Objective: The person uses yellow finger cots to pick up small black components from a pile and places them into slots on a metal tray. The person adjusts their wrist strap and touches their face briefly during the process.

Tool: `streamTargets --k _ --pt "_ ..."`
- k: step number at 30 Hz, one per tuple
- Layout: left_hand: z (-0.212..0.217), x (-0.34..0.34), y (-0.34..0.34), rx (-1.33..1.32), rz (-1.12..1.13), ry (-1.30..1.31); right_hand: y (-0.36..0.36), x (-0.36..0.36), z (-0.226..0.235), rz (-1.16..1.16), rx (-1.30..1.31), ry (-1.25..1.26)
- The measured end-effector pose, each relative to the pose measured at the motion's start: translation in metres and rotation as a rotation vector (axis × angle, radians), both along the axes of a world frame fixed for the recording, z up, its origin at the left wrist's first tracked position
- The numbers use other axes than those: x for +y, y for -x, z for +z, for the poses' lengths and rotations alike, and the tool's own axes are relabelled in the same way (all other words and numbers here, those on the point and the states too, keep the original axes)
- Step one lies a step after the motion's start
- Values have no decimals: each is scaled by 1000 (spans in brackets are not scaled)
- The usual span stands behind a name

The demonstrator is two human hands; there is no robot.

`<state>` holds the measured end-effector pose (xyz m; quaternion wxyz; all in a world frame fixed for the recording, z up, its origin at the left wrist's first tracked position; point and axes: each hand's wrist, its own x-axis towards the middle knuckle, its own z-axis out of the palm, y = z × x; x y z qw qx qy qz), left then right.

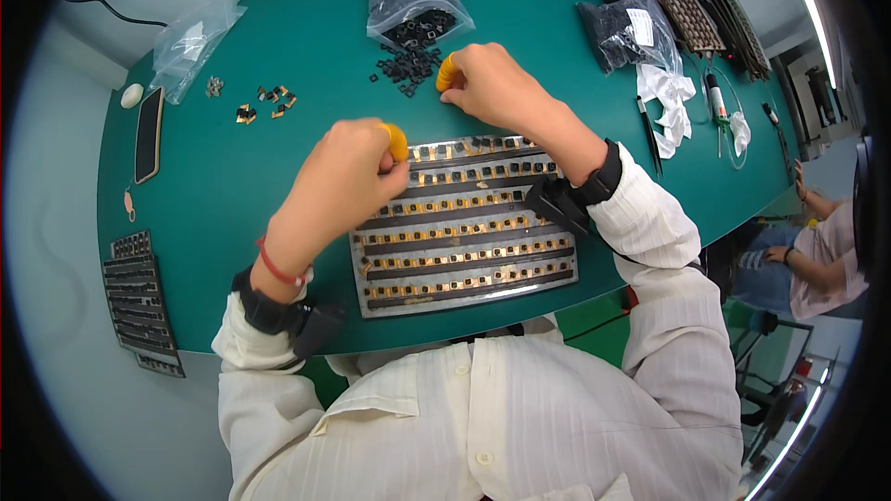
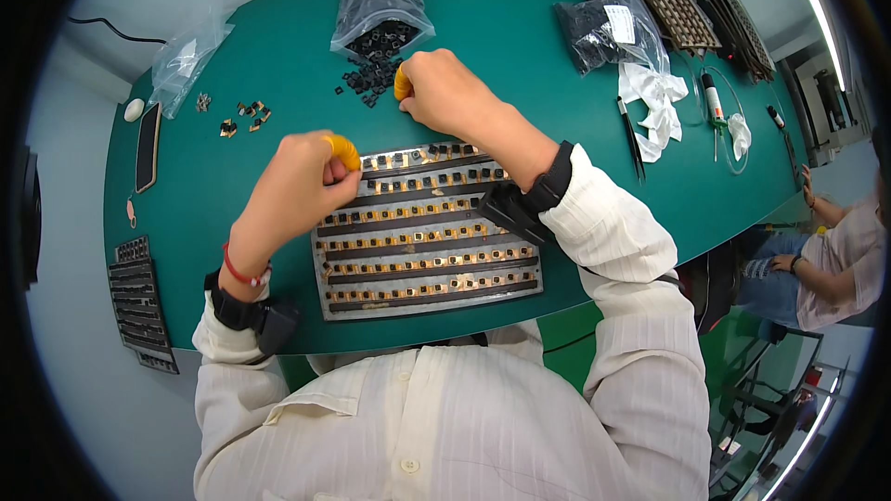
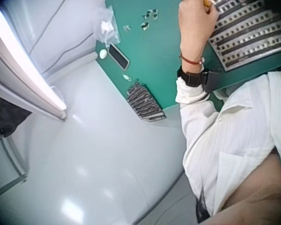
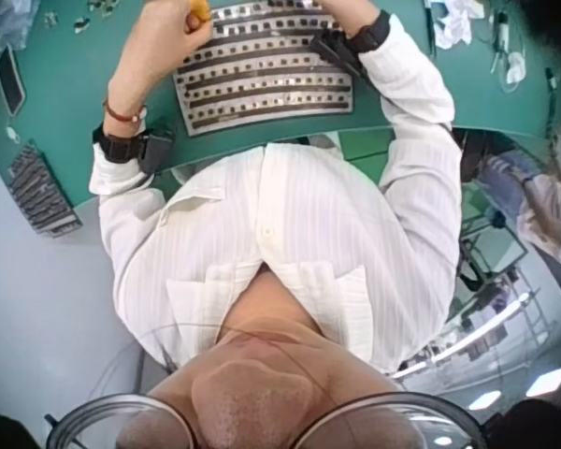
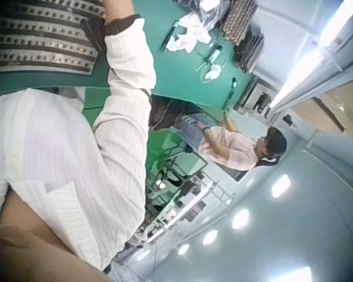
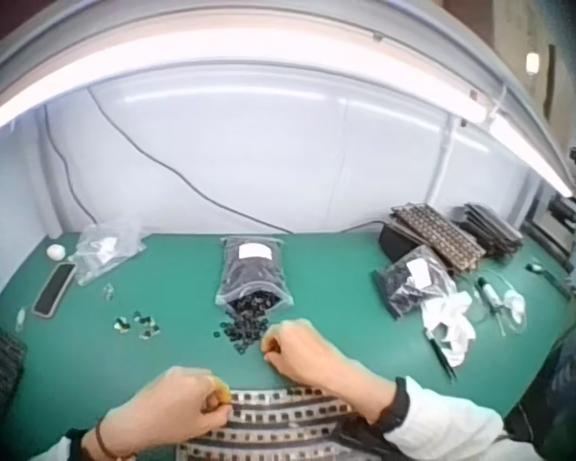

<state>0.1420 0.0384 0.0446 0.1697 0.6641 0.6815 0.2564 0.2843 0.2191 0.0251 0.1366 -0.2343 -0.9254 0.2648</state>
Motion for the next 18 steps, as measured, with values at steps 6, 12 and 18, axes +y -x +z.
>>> streamTargets --k 6,12,18 --pt "-2 -26 -21 -39 -25 106 -5 1 -1 30 -50 -86" --pt "-13 -31 -32 72 -30 61 -54 -30 27 55 -48 -54" --pt "-19 -39 -36 240 -21 -72 -110 -71 25 82 -138 -33"
